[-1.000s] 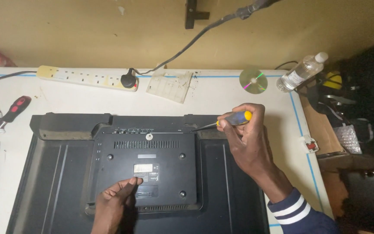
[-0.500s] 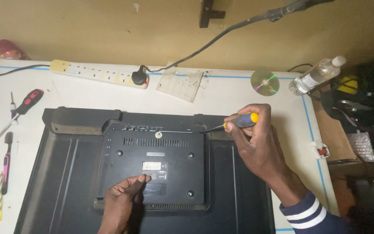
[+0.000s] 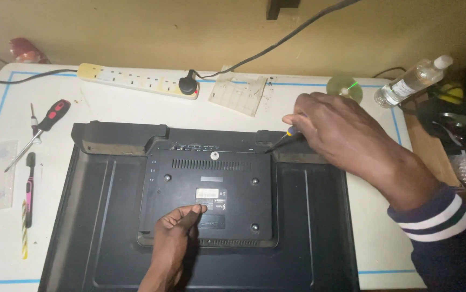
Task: The person unscrews and removes the back panel of a television using a screwdriver, then disconnects internal components and removes a circuit board.
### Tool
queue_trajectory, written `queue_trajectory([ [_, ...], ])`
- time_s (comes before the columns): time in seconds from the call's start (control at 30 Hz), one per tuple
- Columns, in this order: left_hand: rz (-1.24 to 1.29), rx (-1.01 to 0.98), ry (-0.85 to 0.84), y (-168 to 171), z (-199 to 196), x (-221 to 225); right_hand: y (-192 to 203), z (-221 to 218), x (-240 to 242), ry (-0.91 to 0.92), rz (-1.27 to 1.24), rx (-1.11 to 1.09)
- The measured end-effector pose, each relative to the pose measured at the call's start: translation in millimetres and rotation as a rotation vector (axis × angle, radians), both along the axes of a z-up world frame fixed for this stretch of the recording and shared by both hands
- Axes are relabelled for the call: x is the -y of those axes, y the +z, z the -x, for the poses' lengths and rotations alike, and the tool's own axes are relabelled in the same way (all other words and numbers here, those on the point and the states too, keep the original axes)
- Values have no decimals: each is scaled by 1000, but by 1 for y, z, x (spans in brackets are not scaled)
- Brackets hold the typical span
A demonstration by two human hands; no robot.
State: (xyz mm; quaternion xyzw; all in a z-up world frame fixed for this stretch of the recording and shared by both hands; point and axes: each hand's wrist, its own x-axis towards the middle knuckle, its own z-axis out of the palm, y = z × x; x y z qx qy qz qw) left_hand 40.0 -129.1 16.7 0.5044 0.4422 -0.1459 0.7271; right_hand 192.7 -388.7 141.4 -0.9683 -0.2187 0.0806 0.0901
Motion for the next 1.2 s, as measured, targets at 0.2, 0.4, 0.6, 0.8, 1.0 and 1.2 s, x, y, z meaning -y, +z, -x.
queue_trajectory([
  [0.2, -47, -47, -28, 10, -7, 1, 5, -13, -3, 220, -92, -241],
  [0.4, -54, -12, -70, 0, -5, -2, 32, 1, -28, -43, 408, -131],
  [0.6, -77, 24, -105, -13, 0, -6, 17, 5, -24, -220, -87, -338],
  [0.8, -43, -25, -115, 7, -6, -4, -27, 21, -27, -250, -638, -154],
  [1.0, -31, -22, -98, 4, -4, -5, -99, 28, -34, -542, -872, -207],
  [1.2, -17, 72, -105, -21, 3, -8, -86, 37, -48, -543, -1135, -48],
])
